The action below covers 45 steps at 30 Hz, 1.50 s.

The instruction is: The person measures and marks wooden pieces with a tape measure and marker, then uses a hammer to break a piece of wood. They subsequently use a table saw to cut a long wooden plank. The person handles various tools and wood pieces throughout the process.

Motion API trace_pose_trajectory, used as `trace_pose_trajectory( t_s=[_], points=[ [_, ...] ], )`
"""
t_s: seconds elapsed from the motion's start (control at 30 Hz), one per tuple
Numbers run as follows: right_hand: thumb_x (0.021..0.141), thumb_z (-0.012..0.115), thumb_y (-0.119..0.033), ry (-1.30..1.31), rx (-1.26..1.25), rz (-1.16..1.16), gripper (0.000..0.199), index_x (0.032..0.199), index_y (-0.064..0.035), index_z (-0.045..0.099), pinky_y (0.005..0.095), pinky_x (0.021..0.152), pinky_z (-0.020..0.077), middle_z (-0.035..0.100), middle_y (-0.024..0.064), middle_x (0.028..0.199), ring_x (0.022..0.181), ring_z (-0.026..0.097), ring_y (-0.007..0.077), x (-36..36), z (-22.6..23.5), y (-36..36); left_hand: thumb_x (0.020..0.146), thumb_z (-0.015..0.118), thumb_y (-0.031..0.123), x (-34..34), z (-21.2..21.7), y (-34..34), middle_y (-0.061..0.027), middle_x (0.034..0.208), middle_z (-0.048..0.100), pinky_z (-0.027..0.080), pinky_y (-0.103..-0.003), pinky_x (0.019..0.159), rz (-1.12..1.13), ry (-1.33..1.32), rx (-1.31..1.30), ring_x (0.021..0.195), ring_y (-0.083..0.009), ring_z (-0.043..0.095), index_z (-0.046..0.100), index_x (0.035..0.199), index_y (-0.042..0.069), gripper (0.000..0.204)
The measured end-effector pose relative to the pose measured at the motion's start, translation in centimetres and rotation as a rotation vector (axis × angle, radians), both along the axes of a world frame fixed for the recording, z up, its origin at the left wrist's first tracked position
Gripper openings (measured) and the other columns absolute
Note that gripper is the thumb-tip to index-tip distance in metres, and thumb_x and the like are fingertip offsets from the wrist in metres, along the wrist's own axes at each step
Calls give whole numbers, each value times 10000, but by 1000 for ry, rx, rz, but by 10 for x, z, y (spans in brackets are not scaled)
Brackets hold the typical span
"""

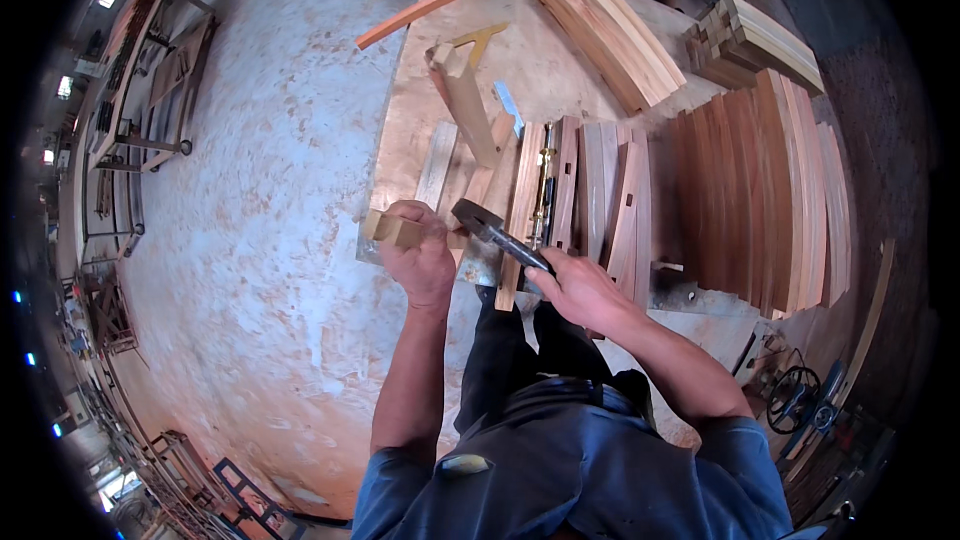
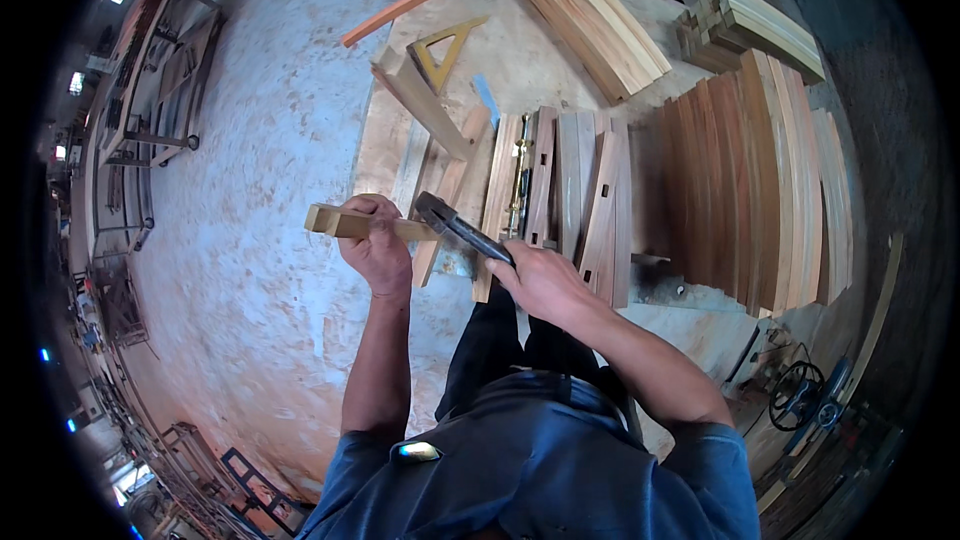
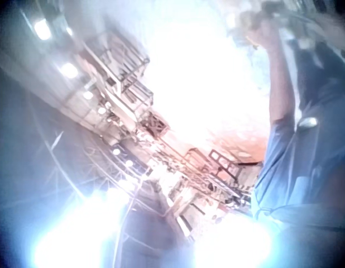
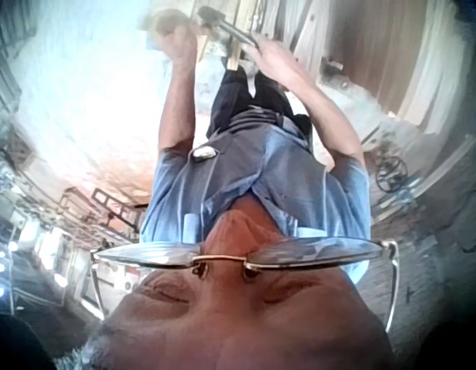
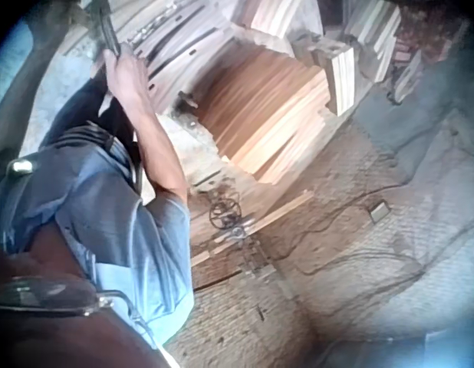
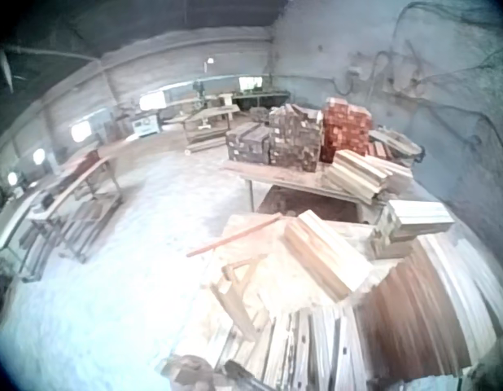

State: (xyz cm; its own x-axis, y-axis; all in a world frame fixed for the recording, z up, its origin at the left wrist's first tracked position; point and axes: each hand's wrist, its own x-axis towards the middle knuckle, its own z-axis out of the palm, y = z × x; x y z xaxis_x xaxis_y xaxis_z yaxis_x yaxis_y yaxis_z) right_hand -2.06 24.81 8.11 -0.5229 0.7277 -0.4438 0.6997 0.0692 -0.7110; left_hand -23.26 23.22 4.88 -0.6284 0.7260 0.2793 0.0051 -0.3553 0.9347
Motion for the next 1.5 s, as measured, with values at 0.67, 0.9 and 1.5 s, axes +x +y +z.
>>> trace_pose_trajectory(
  t_s=[0.67,0.9,1.5],
  points=[
    [967,541,-385,-152,19,36,411,982,25,575,543,716,486,638,275,797,774,621,469,-11,-12,9,885,685,258,3,-18,-5,-103,881,532,431,-278,711,-4,127,41,799,-169,521,485,994,-10,352],
    [968,539,-392,-124,60,64,429,959,35,577,532,704,492,638,276,787,773,630,462,-11,1,12,896,675,323,3,-13,-2,-98,885,535,427,-276,706,25,163,25,800,-176,523,480,989,-9,396],
    [959,541,-418,-160,48,77,447,920,25,587,535,706,493,642,264,772,754,633,459,-4,-14,13,925,603,527,5,2,4,-75,829,506,391,-273,635,101,244,-11,719,-138,454,467,1022,28,525]
  ],
)
